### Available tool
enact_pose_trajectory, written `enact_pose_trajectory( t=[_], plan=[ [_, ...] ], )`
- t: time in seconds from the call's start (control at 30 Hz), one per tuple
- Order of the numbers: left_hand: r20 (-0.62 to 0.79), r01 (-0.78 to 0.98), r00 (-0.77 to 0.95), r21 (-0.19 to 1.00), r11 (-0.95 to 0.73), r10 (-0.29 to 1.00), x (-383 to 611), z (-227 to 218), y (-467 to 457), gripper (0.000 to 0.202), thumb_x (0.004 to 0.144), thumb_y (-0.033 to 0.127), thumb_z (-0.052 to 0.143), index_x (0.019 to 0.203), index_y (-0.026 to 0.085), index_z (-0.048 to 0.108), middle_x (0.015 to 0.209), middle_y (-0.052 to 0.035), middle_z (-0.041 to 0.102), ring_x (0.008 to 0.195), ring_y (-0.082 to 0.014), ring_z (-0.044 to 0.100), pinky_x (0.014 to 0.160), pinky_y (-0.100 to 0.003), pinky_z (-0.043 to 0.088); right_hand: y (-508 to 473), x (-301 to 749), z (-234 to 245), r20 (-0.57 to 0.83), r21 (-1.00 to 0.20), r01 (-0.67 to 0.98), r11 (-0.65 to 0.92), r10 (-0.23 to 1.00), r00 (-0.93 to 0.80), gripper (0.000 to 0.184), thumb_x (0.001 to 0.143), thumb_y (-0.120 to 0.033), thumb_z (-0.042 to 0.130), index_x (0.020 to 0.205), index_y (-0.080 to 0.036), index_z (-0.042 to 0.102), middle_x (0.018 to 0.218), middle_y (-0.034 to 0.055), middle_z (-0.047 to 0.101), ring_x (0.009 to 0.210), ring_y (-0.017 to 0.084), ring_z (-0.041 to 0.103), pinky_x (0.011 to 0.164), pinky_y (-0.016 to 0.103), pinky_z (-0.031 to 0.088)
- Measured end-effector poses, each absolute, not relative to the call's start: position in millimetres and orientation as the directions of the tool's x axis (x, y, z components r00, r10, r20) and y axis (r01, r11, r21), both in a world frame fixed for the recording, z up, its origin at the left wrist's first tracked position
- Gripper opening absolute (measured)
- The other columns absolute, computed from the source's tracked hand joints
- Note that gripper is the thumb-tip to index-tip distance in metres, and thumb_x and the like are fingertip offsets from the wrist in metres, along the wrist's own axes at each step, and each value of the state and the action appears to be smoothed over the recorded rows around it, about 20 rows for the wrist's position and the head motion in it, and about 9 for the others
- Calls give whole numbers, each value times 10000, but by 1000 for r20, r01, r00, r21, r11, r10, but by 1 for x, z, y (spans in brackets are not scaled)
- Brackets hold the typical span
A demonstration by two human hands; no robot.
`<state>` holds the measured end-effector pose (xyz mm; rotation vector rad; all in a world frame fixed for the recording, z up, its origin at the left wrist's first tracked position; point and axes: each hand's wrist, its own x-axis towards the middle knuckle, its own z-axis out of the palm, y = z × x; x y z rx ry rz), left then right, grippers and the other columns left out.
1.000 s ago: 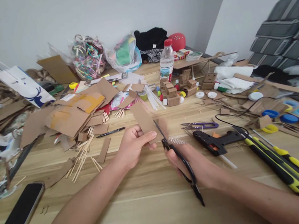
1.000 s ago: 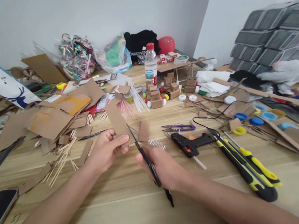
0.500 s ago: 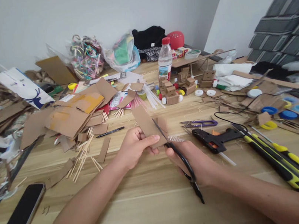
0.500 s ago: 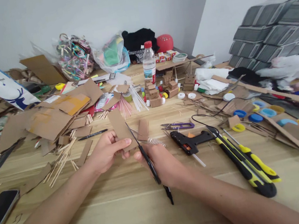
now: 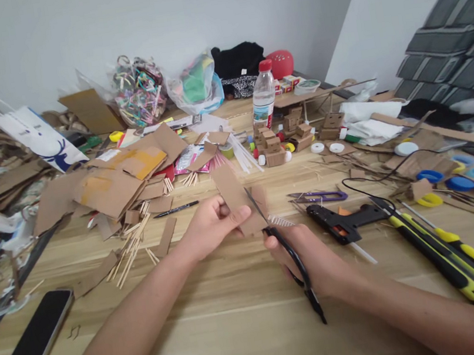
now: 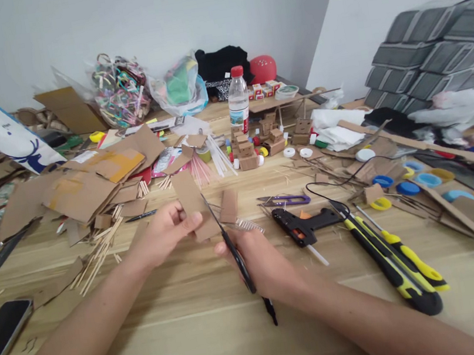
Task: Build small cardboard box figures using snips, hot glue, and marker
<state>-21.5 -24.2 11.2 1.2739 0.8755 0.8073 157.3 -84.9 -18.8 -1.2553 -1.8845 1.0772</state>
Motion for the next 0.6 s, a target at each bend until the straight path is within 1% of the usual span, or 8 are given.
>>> enact_pose_trajectory(
  t=[0.03,0.1,0.2,0.4,0.6],
  plan=[
    [-71,-42,419,994,97,905,-23,12,-22,622,519,700,877,744,170,640,651,-17,711,566,-142,666,543,-241,553,-85,158,-19,41,-879,432,202,934,-355,469,968,-623,398,672,-259,410,459,-38,460,436,143,447,444,273,359],
    [-35,-73,345,995,64,938,-25,13,-19,624,516,711,870,740,169,656,648,-13,709,568,-137,656,527,-236,548,-87,157,-19,16,-880,437,184,933,-360,437,964,-588,398,671,-264,374,460,-38,467,416,136,433,424,274,331],
    [-32,-99,286,993,63,958,-25,11,-16,564,498,631,906,724,168,677,628,-3,701,543,-125,632,487,-223,522,-88,156,-19,7,-886,428,176,930,-367,399,961,-543,385,677,-264,378,465,-40,463,409,136,439,423,276,331],
    [-24,-95,256,994,50,966,-23,8,-19,461,540,541,895,705,166,683,629,-10,698,554,-137,638,481,-232,516,-91,153,-23,-46,-893,439,100,950,-310,397,935,-543,419,657,-261,391,445,-42,441,393,134,433,401,266,318],
    [-23,-89,265,995,48,964,-25,9,-19,471,540,557,897,685,167,677,613,-10,696,547,-142,645,482,-236,528,-92,152,-23,-108,-922,387,21,945,-308,369,905,-537,459,670,-255,423,429,-43,450,396,121,432,392,246,307]
  ],
)
